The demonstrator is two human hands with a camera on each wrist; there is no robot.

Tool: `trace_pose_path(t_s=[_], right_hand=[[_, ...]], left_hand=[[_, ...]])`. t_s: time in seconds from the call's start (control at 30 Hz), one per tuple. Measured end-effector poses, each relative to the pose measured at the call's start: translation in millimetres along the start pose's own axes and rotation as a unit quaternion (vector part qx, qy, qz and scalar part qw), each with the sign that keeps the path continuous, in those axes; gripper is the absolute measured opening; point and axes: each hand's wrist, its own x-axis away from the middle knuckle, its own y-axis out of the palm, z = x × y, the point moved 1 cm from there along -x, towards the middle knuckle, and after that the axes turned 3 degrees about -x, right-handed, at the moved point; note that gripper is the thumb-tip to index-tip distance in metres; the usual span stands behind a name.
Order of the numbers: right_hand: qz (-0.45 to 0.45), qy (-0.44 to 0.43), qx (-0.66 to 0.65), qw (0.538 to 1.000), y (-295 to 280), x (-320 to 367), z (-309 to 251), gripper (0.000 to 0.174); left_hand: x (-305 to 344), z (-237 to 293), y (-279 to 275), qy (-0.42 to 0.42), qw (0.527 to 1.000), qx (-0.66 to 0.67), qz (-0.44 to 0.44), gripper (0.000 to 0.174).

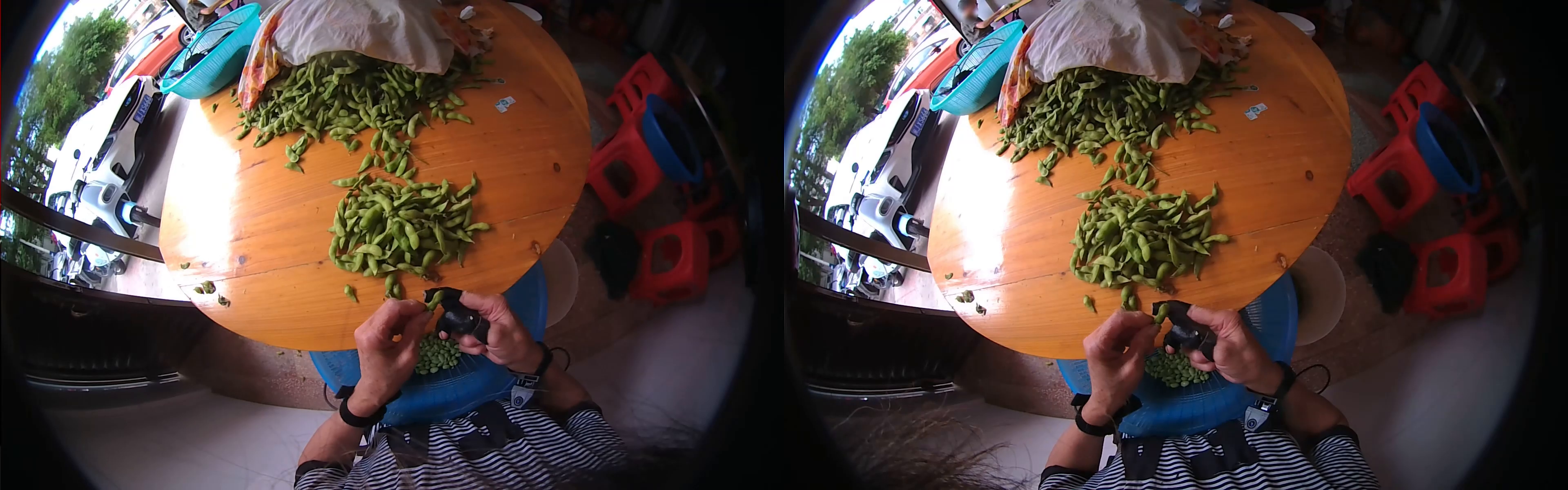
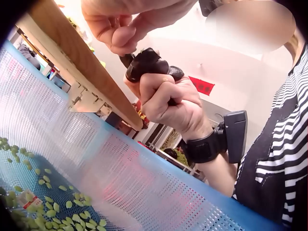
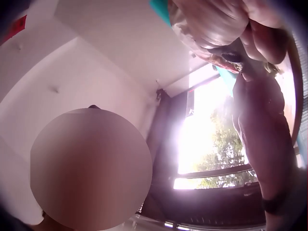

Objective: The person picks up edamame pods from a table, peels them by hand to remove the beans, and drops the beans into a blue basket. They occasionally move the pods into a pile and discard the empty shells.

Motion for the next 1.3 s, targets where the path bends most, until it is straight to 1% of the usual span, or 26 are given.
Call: trace_pose_path(t_s=[0.17, 0.23, 0.27, 0.3, 0.33, 0.37, 0.4, 0.43, 0.47, 0.5, 0.53, 0.57, 0.6, 0.63, 0.67, 0.7, 0.73, 0.8, 0.9, 1.03, 1.1, 1.13, 1.17, 1.2, 1.27, 1.3], right_hand=[[0.004, 0.007, 0.062, 0.998, 0.6, 2.0, -4.6, 0.038], [-0.012, 0.008, 0.014, 1.0, -3.4, 4.5, -2.7, 0.04], [-0.012, 0.008, 0.013, 1.0, -7.4, 5.4, -2.9, 0.04], [-0.034, 0.045, -0.024, 0.998, -12.0, 6.8, -2.7, 0.041], [-0.056, 0.081, -0.062, 0.993, -14.1, 8.1, -2.4, 0.041], [-0.056, 0.082, -0.062, 0.993, -13.7, 8.7, -2.9, 0.041], [-0.081, 0.086, -0.075, 0.99, -11.6, 9.7, -4.4, 0.04], [-0.106, 0.09, -0.087, 0.986, -9.0, 10.7, -6.3, 0.04], [-0.106, 0.089, -0.087, 0.986, -5.4, 11.1, -10.5, 0.04], [-0.068, 0.069, -0.015, 0.995, -1.2, 10.9, -16.7, 0.037], [-0.03, 0.05, 0.058, 0.997, 1.5, 10.6, -20.3, 0.034], [-0.029, 0.05, 0.059, 0.997, 5.5, 9.0, -18.6, 0.034], [0.008, -0.026, 0.228, 0.973, 10.4, 6.1, -16.6, 0.033], [0.045, -0.1, 0.389, 0.915, 14.0, 5.1, -16.0, 0.032], [0.044, -0.1, 0.389, 0.915, 15.7, 5.3, -16.2, 0.032], [0.039, -0.116, 0.434, 0.892, 17.9, 5.7, -17.3, 0.034], [0.033, -0.132, 0.478, 0.868, 20.0, 6.2, -18.6, 0.037], [0.035, -0.132, 0.482, 0.866, 19.5, 7.3, -19.8, 0.038], [0.032, -0.153, 0.492, 0.857, 15.3, 7.8, -20.8, 0.039], [0.052, -0.157, 0.491, 0.855, 17.4, 8.2, -23.6, 0.041], [0.059, -0.145, 0.485, 0.86, 19.9, 8.1, -24.4, 0.04], [0.065, -0.143, 0.497, 0.853, 24.0, 8.0, -25.5, 0.041], [0.071, -0.141, 0.509, 0.846, 26.5, 7.8, -25.6, 0.041], [0.071, -0.141, 0.509, 0.846, 26.3, 7.5, -23.6, 0.041], [0.075, -0.181, 0.545, 0.815, 25.5, 8.3, -18.4, 0.042], [0.074, -0.179, 0.545, 0.815, 26.6, 9.5, -15.7, 0.042]], left_hand=[[2.9, -2.1, 2.6, 0.034, 0.999, -0.003, 0.004, 0.008], [4.3, -4.0, 1.6, -0.063, 0.979, 0.182, -0.06, 0.008], [3.2, -1.9, -2.0, -0.064, 0.979, 0.182, -0.06, 0.008], [1.6, 0.8, -6.1, -0.143, 0.941, 0.284, -0.113, 0.006], [0.7, 2.2, -8.6, -0.219, 0.883, 0.381, -0.163, 0.005], [0.0, 0.3, -9.4, -0.257, 0.86, 0.398, -0.19, 0.006], [-1.2, -1.5, -11.4, -0.257, 0.86, 0.398, -0.189, 0.006], [-2.1, -3.2, -12.7, -0.267, 0.84, 0.417, -0.223, 0.007], [-2.8, -3.8, -12.9, -0.277, 0.817, 0.436, -0.258, 0.009], [-3.5, -1.5, -10.7, -0.277, 0.816, 0.436, -0.259, 0.009], [-4.3, 2.7, -7.4, -0.243, 0.878, 0.352, -0.215, 0.013], [-5.3, 6.9, -4.8, -0.205, 0.928, 0.264, -0.166, 0.017], [-7.1, 10.9, -1.6, -0.205, 0.928, 0.264, -0.166, 0.017], [-10.1, 16.1, 0.0, -0.097, 0.977, 0.125, -0.143, 0.022], [-11.3, 19.5, 0.3, 0.014, 0.993, -0.019, -0.114, 0.028], [-10.9, 17.1, 0.0, 0.031, 0.991, -0.071, -0.112, 0.034], [-10.7, 17.9, -0.2, 0.03, 0.991, -0.07, -0.111, 0.034], [-9.8, 20.9, -0.5, 0.079, 0.982, -0.134, -0.104, 0.031], [-3.8, 11.8, 0.8, 0.13, 0.974, -0.166, -0.087, 0.028], [-2.4, 10.7, -4.4, 0.129, 0.97, -0.17, -0.116, 0.028], [-2.6, 10.0, -3.0, -0.002, 0.987, 0.003, -0.158, 0.031], [-1.8, 11.9, -0.3, -0.002, 0.988, 0.003, -0.157, 0.031], [-0.6, 13.0, 4.3, -0.091, 0.977, 0.127, -0.146, 0.031], [0.6, 13.0, 8.4, -0.178, 0.943, 0.249, -0.132, 0.031], [1.9, 11.6, 12.1, -0.2, 0.94, 0.249, -0.119, 0.032], [3.2, 9.8, 13.3, -0.223, 0.937, 0.247, -0.107, 0.033]])
